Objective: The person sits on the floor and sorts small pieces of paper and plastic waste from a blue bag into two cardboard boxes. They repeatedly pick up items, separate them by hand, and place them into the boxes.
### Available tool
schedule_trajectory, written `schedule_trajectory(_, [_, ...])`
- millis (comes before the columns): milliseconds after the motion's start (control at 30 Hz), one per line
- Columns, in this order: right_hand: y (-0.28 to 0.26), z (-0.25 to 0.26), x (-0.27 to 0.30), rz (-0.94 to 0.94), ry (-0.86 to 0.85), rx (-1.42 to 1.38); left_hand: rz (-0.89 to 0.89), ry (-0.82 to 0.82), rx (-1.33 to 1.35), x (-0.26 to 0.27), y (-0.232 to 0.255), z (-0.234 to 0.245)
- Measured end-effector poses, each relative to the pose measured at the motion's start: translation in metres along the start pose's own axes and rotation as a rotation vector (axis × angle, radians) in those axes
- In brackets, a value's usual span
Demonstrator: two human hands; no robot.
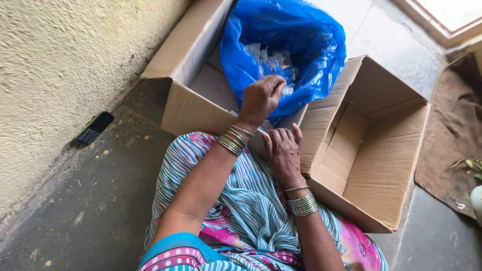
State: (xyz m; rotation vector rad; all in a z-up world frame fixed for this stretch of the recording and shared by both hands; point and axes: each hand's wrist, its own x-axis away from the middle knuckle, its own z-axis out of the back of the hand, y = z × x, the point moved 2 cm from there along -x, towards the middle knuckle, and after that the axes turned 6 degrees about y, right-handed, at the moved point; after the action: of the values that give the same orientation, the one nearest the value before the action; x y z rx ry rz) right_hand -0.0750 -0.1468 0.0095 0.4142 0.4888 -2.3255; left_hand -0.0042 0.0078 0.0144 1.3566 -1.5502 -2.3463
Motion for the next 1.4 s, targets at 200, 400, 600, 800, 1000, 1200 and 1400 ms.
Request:
schedule_trajectory(200, [0.014,-0.01,0.003,0.032,-0.036,0.04,-0.168,-0.047,-0.005,0.018,0.019,-0.003])
schedule_trajectory(400, [0.028,-0.024,0.01,0.042,0.035,0.021,-0.17,-0.158,-0.127,0.044,0.028,0.0])
schedule_trajectory(600, [0.029,-0.027,0.016,0.069,0.118,0.041,-0.217,-0.181,-0.196,0.059,0.037,0.019])
schedule_trajectory(800, [0.01,-0.03,0.032,0.132,0.212,0.168,-0.271,-0.272,-0.299,0.078,0.035,0.031])
schedule_trajectory(1000, [-0.008,-0.016,0.05,0.166,0.116,0.277,-0.336,-0.362,-0.456,0.096,0.032,0.042])
schedule_trajectory(1200, [-0.005,-0.017,0.097,0.266,0.011,0.366,-0.048,-0.64,-0.621,0.115,-0.011,0.038])
schedule_trajectory(1400, [0.055,-0.07,0.152,-0.19,-0.566,-0.116,0.086,-0.941,-1.011,0.114,-0.056,0.054])
